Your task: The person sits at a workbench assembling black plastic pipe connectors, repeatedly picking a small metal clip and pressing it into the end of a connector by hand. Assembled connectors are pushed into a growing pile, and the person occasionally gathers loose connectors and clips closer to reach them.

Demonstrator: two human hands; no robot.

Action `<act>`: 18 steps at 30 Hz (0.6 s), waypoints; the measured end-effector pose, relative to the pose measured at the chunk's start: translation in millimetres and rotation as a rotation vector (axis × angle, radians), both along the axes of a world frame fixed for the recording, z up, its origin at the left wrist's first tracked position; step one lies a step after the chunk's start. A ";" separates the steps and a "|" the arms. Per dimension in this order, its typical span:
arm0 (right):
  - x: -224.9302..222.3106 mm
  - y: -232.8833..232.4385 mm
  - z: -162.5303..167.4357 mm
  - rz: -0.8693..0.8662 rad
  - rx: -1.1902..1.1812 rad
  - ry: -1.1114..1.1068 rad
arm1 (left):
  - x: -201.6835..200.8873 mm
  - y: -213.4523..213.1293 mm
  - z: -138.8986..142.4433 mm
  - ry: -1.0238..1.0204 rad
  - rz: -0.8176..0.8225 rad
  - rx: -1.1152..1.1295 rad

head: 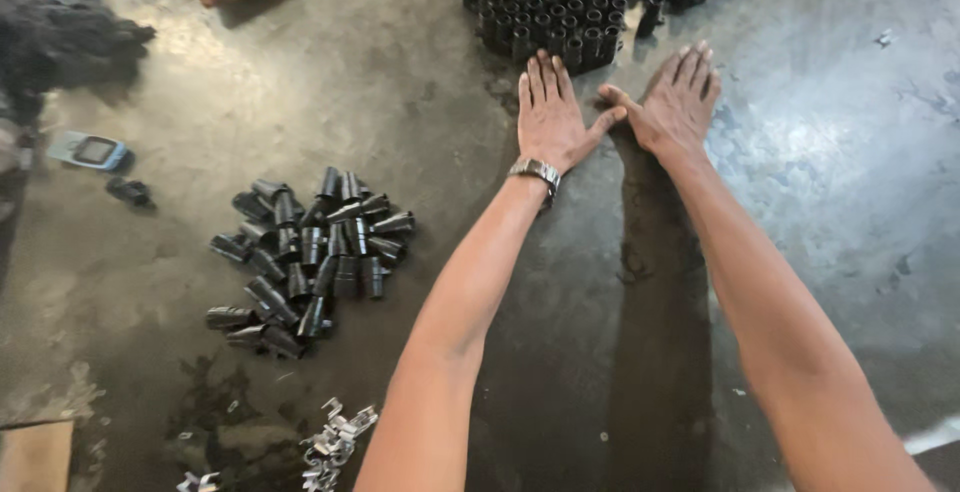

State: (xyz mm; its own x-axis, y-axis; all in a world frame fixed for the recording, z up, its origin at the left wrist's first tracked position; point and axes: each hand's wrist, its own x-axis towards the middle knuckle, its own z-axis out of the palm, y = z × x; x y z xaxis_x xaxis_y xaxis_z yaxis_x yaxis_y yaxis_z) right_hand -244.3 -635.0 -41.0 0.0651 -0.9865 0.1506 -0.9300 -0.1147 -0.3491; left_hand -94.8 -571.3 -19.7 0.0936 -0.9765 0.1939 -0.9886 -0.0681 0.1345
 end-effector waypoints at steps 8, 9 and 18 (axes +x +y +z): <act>4.0 -35.1 -10.1 -0.051 -0.020 -0.036 | -5.9 -36.2 -11.2 0.037 -0.081 -0.080; 3.7 -40.3 -10.3 -0.061 -0.026 -0.045 | -6.4 -41.1 -11.5 0.043 -0.093 -0.084; 0.1 -91.7 -10.0 -0.176 -0.040 -0.089 | -12.3 -72.8 -14.1 0.027 -0.158 -0.047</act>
State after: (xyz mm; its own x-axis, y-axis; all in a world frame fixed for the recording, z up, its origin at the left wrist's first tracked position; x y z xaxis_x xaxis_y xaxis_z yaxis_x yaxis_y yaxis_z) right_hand -244.2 -726.7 -50.9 -0.1231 -0.9745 0.1877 -0.9028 0.0315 -0.4289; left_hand -107.1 -644.1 -33.8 -0.0544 -0.9694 0.2394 -0.9824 0.0948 0.1607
